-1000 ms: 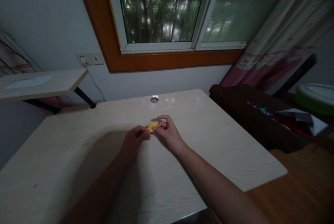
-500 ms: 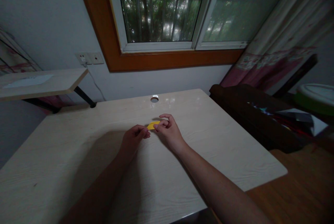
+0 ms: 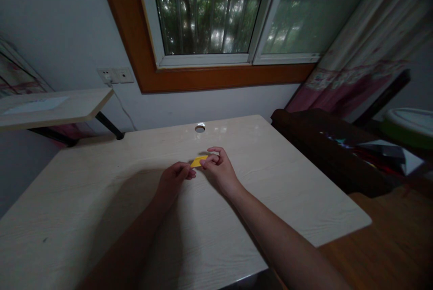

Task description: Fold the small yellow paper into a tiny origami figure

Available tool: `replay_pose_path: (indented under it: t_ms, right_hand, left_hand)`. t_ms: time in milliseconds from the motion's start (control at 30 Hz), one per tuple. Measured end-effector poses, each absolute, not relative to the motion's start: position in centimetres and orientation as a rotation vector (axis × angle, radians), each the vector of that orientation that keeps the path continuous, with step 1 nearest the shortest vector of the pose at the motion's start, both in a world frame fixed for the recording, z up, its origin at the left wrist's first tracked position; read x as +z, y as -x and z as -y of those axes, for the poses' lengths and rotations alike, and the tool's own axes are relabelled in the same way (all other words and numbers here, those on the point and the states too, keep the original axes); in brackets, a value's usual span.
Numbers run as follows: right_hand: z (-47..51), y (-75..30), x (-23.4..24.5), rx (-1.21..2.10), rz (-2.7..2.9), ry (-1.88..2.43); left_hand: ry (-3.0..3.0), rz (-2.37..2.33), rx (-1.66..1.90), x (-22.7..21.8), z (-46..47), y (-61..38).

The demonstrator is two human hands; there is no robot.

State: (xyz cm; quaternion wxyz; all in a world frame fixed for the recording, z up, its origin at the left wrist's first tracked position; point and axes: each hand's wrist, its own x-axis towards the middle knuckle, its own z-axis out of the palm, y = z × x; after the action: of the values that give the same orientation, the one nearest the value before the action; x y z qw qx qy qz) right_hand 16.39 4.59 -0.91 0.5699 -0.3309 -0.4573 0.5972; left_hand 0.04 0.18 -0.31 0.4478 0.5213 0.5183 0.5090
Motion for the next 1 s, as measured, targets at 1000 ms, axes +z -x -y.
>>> replay_pose_path:
  t_ms: [1000]
  right_hand:
    - [-4.0,-16.6,-1.1,1.411,1.29,0.781]
  left_hand:
    - [-1.41,-1.163,1.126,-0.9,0.0,-0.1]
